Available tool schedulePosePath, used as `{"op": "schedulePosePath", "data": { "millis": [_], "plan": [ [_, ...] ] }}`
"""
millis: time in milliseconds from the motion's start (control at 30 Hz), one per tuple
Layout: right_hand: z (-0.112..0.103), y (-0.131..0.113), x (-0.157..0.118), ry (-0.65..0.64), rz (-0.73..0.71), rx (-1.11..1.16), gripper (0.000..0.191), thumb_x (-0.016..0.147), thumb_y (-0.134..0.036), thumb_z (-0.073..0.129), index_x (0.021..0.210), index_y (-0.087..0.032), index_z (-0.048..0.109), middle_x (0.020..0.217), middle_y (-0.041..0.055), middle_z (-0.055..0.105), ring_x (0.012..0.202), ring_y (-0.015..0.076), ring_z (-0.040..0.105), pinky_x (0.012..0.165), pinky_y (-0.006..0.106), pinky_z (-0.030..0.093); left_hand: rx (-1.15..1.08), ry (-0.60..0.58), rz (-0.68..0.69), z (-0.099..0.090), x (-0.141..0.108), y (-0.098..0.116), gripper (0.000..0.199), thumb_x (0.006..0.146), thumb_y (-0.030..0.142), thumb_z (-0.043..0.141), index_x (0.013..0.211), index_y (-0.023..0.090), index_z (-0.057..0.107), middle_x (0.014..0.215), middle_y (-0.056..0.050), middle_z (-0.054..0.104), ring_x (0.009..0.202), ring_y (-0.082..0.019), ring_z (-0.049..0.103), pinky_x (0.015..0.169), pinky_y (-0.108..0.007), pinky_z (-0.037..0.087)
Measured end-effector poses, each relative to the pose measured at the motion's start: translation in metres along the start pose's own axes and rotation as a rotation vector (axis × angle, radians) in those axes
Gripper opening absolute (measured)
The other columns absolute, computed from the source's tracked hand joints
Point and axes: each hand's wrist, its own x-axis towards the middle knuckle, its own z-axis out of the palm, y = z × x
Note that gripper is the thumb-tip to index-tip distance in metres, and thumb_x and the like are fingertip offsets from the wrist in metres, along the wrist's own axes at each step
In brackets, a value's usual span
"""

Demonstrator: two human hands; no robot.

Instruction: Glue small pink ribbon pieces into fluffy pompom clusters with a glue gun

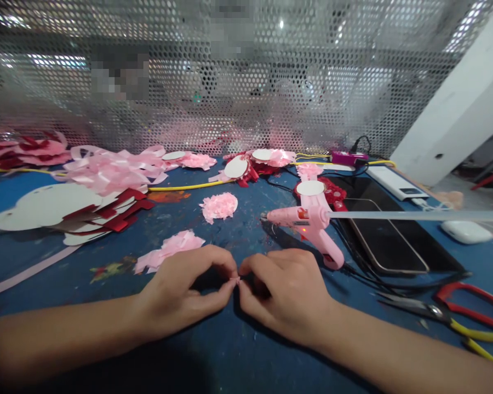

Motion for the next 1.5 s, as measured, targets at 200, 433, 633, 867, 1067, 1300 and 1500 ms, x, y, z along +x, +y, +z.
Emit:
{"op": "schedulePosePath", "data": {
  "millis": [200,433,633,867,1067,1300,1500],
  "plan": [
    [0.001,-0.001,0.000,-0.001,-0.037,-0.078,0.015,0.082,-0.024,0.056,0.069,-0.018,0.061,0.049,-0.0049,0.055,0.043,0.0094,0.047,0.048,0.025,0.030,0.003,-0.034,0.015,-0.002,-0.002,0.001,0.014,0.078,0.009,0.052,0.087,0.021,0.053,0.076,0.003,0.065,0.065,-0.011,0.060,0.061,-0.021,0.046],
    [0.001,0.000,-0.001,0.029,-0.087,-0.096,0.015,0.081,-0.019,0.055,0.068,-0.016,0.062,0.049,-0.0037,0.055,0.042,0.0099,0.047,0.048,0.026,0.030,-0.066,-0.022,-0.003,-0.001,-0.002,-0.003,0.014,0.082,0.010,0.055,0.091,0.021,0.054,0.082,0.001,0.066,0.071,-0.011,0.063,0.068,-0.021,0.050],
    [-0.003,0.001,0.001,0.044,0.008,-0.020,0.009,0.082,-0.021,0.056,0.075,-0.017,0.060,0.050,-0.0061,0.056,0.042,0.0081,0.051,0.046,0.022,0.033,-0.132,0.032,-0.013,0.001,-0.001,-0.003,0.016,0.082,0.008,0.057,0.094,0.018,0.055,0.086,0.001,0.066,0.076,-0.009,0.065,0.072,-0.019,0.052],
    [-0.004,-0.001,0.003,0.070,0.051,-0.004,0.016,0.080,-0.022,0.059,0.067,-0.019,0.050,0.049,-0.0082,0.052,0.040,0.0050,0.046,0.044,0.019,0.032,-0.171,0.002,-0.047,-0.003,-0.001,-0.003,0.011,0.082,0.011,0.060,0.091,0.019,0.059,0.084,0.001,0.068,0.073,-0.010,0.065,0.069,-0.018,0.052],
    [-0.003,0.003,0.001,0.065,-0.012,-0.090,0.027,0.085,-0.029,0.058,0.061,-0.019,0.050,0.047,-0.0069,0.051,0.040,0.0068,0.044,0.044,0.023,0.029,-0.139,-0.033,0.014,-0.007,-0.003,-0.008,0.007,0.085,0.012,0.060,0.086,0.019,0.060,0.081,0.001,0.070,0.072,-0.010,0.065,0.069,-0.018,0.049],
    [-0.002,0.001,-0.003,-0.056,-0.134,-0.036,0.027,0.086,-0.031,0.056,0.062,-0.019,0.054,0.051,-0.0040,0.055,0.046,0.0100,0.047,0.051,0.026,0.031,0.053,0.182,-0.008,-0.028,0.008,-0.021,0.015,0.087,0.019,0.060,0.100,0.022,0.066,0.092,-0.001,0.071,0.082,-0.012,0.064,0.079,-0.022,0.047],
    [-0.001,0.000,-0.003,-0.180,-0.145,-0.011,0.029,0.090,-0.025,0.049,0.062,-0.019,0.053,0.050,-0.0044,0.050,0.046,0.0093,0.045,0.052,0.025,0.030,0.165,0.392,-0.218,-0.057,0.027,-0.086,0.018,0.088,0.030,0.056,0.095,0.021,0.070,0.091,-0.003,0.067,0.084,-0.015,0.059,0.075,-0.026,0.047]
  ]
}}
